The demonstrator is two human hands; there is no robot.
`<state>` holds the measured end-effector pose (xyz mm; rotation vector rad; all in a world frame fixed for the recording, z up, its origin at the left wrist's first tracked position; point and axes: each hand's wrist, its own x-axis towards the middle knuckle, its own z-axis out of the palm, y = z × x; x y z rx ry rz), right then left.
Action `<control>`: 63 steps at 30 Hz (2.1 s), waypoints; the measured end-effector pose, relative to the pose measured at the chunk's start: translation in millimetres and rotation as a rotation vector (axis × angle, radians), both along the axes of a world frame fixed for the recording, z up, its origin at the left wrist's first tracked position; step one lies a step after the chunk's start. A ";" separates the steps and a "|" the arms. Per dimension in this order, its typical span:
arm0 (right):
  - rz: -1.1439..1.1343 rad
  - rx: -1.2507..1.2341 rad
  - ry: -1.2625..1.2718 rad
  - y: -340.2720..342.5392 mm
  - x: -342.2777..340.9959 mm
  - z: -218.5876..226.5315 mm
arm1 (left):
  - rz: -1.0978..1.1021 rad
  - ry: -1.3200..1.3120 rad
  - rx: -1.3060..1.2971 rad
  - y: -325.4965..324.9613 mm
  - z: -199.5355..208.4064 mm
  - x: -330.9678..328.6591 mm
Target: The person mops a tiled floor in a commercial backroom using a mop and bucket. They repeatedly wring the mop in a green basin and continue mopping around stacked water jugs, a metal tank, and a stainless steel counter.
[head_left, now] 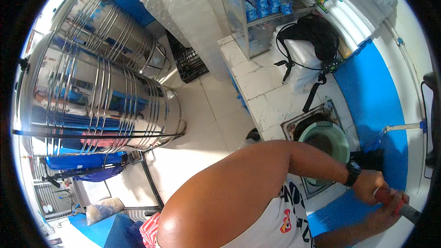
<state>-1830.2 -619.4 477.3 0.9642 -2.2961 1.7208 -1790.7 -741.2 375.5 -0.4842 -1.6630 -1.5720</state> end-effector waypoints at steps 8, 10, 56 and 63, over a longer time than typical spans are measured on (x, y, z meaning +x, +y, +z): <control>0.700 -0.220 -0.200 67.8 -145.5 -9.9 | -0.693 -0.347 -0.111 -8.2 41.2 -12.7; 0.339 -0.237 -0.269 76.7 -140.3 -14.5 | -0.609 -0.280 -0.081 -10.3 41.8 -5.9; 0.186 -0.758 -0.125 -21.9 24.7 18.7 | 0.137 -0.284 -0.163 7.9 13.4 14.8; 0.315 -0.677 -0.078 -14.9 33.3 30.3 | -0.124 -0.191 -0.258 -8.6 23.7 12.2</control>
